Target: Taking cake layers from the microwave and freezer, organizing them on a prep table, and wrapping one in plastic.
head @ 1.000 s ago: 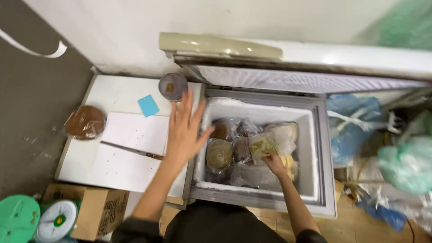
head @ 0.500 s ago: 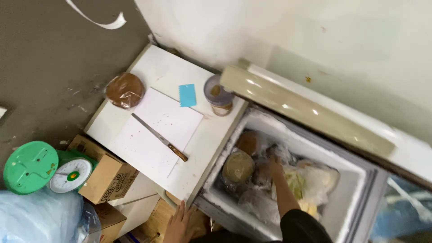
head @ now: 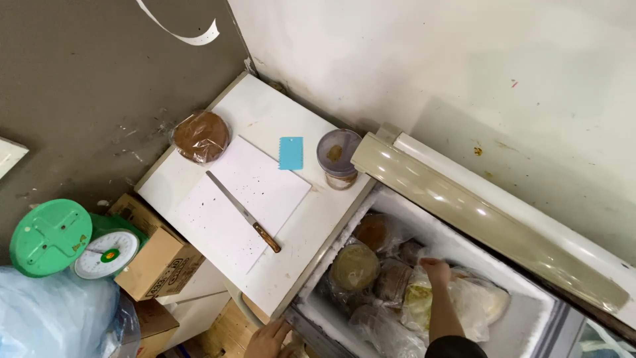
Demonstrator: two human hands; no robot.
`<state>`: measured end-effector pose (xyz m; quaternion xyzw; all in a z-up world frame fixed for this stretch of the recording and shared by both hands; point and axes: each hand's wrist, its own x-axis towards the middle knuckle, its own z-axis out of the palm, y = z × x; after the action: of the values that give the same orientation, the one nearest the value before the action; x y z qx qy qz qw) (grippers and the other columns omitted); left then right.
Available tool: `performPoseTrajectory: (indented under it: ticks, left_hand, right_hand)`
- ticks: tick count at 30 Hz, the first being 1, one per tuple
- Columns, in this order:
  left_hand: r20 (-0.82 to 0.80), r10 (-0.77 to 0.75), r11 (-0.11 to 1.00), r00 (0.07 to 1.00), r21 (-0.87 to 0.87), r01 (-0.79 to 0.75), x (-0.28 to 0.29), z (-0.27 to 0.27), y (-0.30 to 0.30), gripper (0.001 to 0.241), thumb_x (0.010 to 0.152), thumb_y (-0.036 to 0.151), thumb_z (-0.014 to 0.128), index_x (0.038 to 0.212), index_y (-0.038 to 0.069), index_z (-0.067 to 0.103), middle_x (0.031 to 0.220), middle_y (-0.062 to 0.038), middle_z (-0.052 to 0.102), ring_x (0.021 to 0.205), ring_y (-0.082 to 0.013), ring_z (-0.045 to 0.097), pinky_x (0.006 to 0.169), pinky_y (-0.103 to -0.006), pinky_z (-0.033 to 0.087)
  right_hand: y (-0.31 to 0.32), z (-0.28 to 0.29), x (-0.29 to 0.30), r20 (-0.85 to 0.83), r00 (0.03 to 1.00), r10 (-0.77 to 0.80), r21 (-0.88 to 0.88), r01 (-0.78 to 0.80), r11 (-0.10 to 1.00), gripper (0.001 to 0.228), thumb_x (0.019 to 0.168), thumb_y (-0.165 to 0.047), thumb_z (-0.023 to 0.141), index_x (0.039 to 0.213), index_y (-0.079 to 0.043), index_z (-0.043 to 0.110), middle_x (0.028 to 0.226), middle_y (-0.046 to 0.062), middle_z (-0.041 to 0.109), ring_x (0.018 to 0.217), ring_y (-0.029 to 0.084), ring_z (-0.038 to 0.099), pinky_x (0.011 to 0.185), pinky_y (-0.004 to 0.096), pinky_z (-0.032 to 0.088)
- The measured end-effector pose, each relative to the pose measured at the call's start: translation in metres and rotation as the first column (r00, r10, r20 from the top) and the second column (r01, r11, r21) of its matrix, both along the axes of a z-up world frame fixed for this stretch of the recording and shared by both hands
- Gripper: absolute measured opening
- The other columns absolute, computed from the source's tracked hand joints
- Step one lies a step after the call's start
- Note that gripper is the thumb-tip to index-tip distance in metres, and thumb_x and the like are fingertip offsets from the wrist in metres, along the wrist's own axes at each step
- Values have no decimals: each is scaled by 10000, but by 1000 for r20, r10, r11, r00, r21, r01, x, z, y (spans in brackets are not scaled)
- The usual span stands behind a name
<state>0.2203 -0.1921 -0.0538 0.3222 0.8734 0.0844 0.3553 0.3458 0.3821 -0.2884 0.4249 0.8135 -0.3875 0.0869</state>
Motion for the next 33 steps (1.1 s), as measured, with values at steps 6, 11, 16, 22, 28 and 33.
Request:
performPoseTrajectory:
  ticks: [6,11,16,22,28,33]
  left_hand:
    - [-28,-63,960,998,272,69,-4,80,48,480,891,299,751,1313,112,616,1424,-105,589,1286,-324,570,1067,-475,453]
    - [-115,-140,870,984,459,177,-10,104,101,432,878,257,757,1250,63,653,1381,-148,629,1231,-368,598,981,-505,468]
    - [939,204,439,277,165,-883,-23,26,151,761,975,590,564,1583,214,303,1584,-62,383,1427,-282,451,1117,-494,476]
    - [937,-235,455,259,342,-823,-12,205,173,785,835,318,747,1526,96,447,1444,-188,520,1294,-372,546,1021,-493,529]
    - [680,-400,384,615,733,-562,8,232,168,594,985,259,627,1526,69,470,1555,-161,477,1373,-288,492,1113,-379,415]
    - [50,-345,91,937,996,-20,-4,244,162,469,1065,343,528,1398,29,629,1625,-203,461,1491,-349,508,1241,-420,402]
  right_hand:
    - [-36,82,13,-394,715,-578,-310,488,816,301,850,-118,850,1014,-24,614,892,123,653,744,225,593,654,359,485]
    - [-74,202,44,-527,386,-757,-800,75,595,252,900,-53,761,948,-131,526,852,22,613,758,139,550,641,275,465]
    - [-96,239,136,-769,196,-608,-612,-499,614,227,850,-30,754,931,-66,545,860,102,601,790,222,613,661,403,531]
    - [-241,444,91,-853,225,-470,-521,-407,751,615,951,-468,743,1356,-49,545,1332,189,583,1244,272,558,1078,510,453]
    - [-292,411,75,-848,435,-304,-285,110,952,1026,879,-776,533,1637,-166,210,1657,213,324,1461,307,441,1168,466,409]
    - [-327,441,48,-776,366,-513,-511,109,852,1023,889,-722,527,1638,-150,128,1634,208,306,1405,341,485,1104,462,482]
